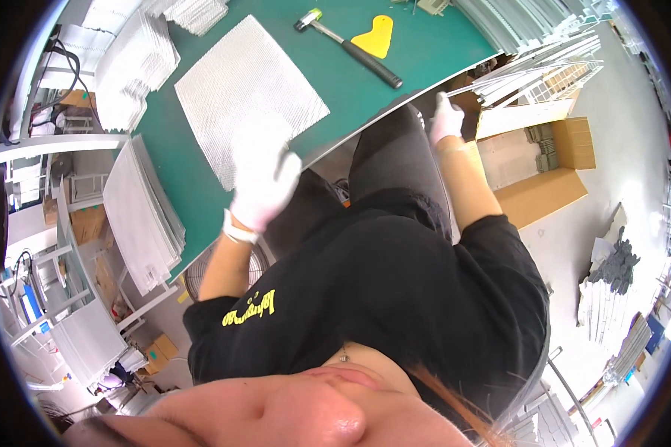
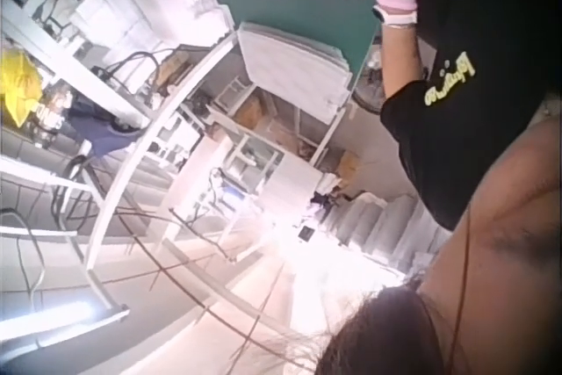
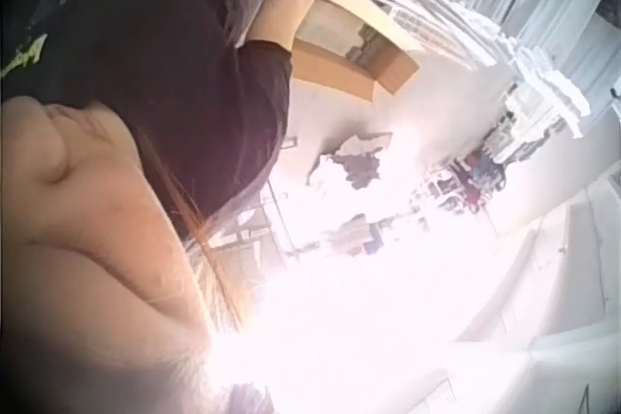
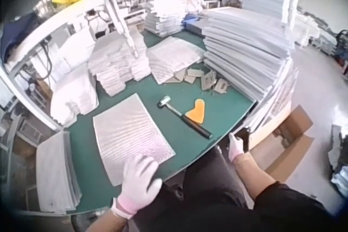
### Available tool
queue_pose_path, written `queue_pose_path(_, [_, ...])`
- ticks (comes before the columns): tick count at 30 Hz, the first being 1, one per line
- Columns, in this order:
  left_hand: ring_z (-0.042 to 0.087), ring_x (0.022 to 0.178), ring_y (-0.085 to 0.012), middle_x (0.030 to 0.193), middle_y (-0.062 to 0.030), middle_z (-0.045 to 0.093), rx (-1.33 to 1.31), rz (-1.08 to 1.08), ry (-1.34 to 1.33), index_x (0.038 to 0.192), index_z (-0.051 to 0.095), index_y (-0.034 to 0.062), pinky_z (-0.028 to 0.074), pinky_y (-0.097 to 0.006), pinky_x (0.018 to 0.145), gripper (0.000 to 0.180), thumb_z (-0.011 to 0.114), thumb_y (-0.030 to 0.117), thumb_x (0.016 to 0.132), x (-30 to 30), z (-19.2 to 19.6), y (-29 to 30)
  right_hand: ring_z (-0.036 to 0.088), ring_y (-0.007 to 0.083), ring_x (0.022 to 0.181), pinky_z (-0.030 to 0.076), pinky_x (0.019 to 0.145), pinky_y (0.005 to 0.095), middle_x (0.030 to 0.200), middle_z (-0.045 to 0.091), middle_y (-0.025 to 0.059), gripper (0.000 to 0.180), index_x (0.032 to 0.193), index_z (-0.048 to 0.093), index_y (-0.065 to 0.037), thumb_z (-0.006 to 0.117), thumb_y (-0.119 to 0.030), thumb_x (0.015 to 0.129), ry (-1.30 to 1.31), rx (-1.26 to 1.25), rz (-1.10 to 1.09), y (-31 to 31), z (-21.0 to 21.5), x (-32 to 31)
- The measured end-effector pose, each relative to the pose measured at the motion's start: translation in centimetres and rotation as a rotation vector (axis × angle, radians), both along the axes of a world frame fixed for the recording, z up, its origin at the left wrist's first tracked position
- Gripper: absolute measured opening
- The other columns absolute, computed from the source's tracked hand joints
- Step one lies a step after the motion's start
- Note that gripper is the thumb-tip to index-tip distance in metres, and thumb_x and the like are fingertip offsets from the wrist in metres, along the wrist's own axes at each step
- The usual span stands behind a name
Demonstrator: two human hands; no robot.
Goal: Assembling industrial metal mesh filters by attaching a frame and securing parts with a power screwdriver.
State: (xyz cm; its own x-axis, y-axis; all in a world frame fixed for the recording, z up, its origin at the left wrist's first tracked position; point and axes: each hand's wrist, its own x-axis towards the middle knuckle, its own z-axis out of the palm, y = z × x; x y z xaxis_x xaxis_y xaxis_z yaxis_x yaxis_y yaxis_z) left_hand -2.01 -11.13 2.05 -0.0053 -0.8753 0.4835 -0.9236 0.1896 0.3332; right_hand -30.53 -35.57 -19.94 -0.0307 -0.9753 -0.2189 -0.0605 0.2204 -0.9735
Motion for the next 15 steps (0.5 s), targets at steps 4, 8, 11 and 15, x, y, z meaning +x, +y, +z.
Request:
queue_pose_path(4, [0.062,0.111,-0.0342,0.116,-0.0163,0.066,0.29,-0.385,0.58,0.117,0.064,0.0022,0.049,-0.042,0.098,0.034,0.068,0.016,0.086,-6.0,-6.5,2.6,0.04,0.006,0.052,0.032,0.045,0.021,0.068,0.046,-0.0036,0.015,0.09,0.056,-0.014,0.065,-0.023,0.097,-0.436,0.326,-0.084,-6.5,-0.5,-6.5])
queue_pose_path(8, [0.058,0.124,-0.026,0.128,-0.0164,0.063,0.785,-0.306,1.252,0.132,0.058,0.0024,0.043,-0.037,0.107,0.042,0.058,0.028,0.099,-8.7,-16.7,3.9,0.047,0.004,0.055,0.042,0.05,0.0181,0.074,0.053,-0.0041,0.015,0.085,0.057,-0.015,0.066,-0.016,0.097,-0.705,0.386,0.075,-3.2,3.7,-4.4])
queue_pose_path(11, [0.05,0.133,-0.0259,0.138,-0.0185,0.055,0.555,-0.245,1.349,0.142,0.048,0.0016,0.039,-0.036,0.112,0.052,0.056,0.032,0.101,-11.7,-18.2,1.2,0.059,0.0087,0.071,0.052,0.065,0.02,0.081,0.059,-0.0003,0.006,0.093,0.058,-0.008,0.062,-0.005,0.096,-0.872,0.456,0.36,5.4,7.1,-0.2])
queue_pose_path(15, [0.036,0.144,-0.0239,0.157,-0.014,0.037,0.172,-0.345,1.527,0.153,0.027,-0.0027,0.029,-0.037,0.117,0.06,0.046,0.03,0.106,-12.3,-14.7,-1.4,0.061,0.0128,0.084,0.052,0.079,0.0305,0.09,0.062,0.0016,0.016,0.1,0.057,-0.009,0.068,-0.02,0.096,-0.718,0.516,0.653,14.5,12.3,4.5])
